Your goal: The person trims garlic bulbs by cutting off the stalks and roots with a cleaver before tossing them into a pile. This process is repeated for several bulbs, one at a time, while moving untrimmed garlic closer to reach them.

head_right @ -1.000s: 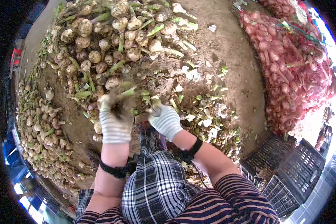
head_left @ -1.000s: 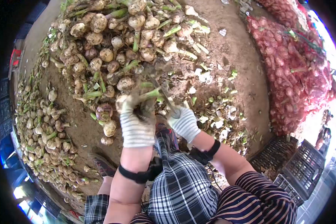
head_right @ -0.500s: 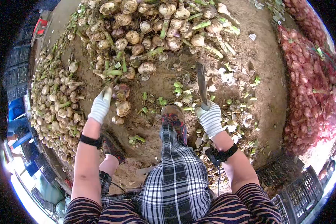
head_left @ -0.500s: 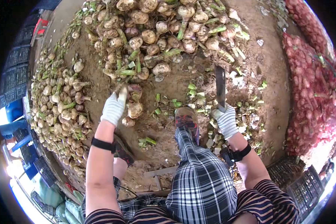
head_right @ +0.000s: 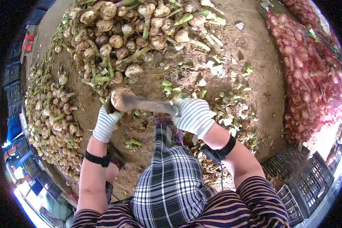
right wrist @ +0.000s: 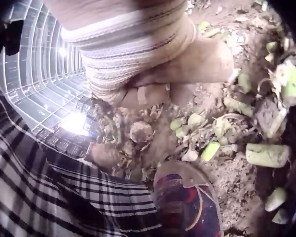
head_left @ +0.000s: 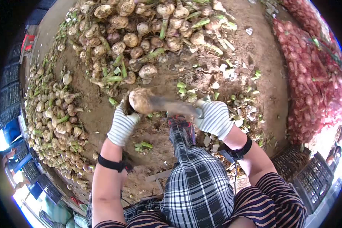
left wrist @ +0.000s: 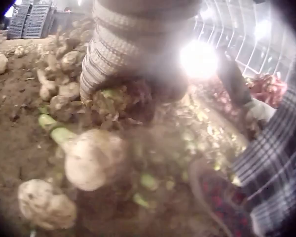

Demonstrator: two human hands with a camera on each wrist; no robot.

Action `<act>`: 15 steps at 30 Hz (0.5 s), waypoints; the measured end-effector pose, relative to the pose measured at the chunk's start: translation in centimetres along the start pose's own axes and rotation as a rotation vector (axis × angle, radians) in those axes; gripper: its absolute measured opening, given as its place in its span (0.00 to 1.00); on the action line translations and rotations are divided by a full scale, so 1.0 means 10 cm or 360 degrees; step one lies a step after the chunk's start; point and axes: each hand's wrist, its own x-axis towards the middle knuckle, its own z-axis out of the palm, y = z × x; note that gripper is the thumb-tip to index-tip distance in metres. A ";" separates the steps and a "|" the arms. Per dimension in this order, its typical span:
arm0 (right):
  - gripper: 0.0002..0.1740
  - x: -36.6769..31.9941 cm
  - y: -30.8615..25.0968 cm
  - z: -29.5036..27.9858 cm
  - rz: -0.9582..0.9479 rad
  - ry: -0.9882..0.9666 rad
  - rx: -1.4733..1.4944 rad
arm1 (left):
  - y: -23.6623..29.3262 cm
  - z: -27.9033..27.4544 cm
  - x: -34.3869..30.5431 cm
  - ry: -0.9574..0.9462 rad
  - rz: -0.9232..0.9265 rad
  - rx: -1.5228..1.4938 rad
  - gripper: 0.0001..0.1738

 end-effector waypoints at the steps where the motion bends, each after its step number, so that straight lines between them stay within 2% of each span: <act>1: 0.11 0.01 -0.04 -0.04 -0.0144 0.0035 0.0067 | -0.13 -0.09 -0.02 -0.0087 0.0160 0.0461 0.19; 2: 0.11 -0.01 -0.06 -0.03 -0.0185 0.0103 0.0041 | -0.06 0.29 -0.37 -0.0368 0.0234 0.0229 0.20; 3: 0.10 -0.03 -0.07 -0.02 -0.0224 0.0170 0.0020 | 0.00 0.45 -0.46 -0.0370 0.0226 0.0228 0.20; 5: 0.10 -0.04 -0.07 -0.04 -0.0232 0.0211 -0.0027 | 0.04 0.60 -0.55 -0.1362 0.0029 -0.0293 0.22; 6: 0.10 -0.06 -0.07 -0.06 -0.0245 0.0258 -0.0073 | 0.05 0.54 -0.56 -0.0730 0.0223 0.0658 0.26; 7: 0.10 -0.06 -0.09 -0.09 -0.0240 0.0261 -0.0074 | 0.05 0.51 -0.54 -0.0735 0.0222 0.0659 0.26; 9: 0.09 -0.07 -0.13 -0.13 -0.0273 0.0196 -0.0057 | -0.03 0.43 -0.47 -0.0682 0.0024 0.1145 0.24; 10: 0.10 -0.07 -0.13 -0.11 -0.0330 0.0220 -0.0048 | -0.11 0.44 -0.39 -0.0909 0.0458 0.2050 0.24; 11: 0.10 -0.07 -0.15 -0.11 -0.0325 0.0221 -0.0048 | -0.18 0.42 -0.39 -0.0915 0.0457 0.2050 0.24; 13: 0.12 -0.09 -0.22 -0.13 -0.0301 0.0121 0.0028 | -0.32 0.47 -0.47 -0.1088 0.0318 0.1268 0.27; 15: 0.14 -0.08 -0.24 -0.12 -0.0312 0.0129 0.0027 | -0.44 0.43 -0.51 -0.1099 0.0347 0.1151 0.30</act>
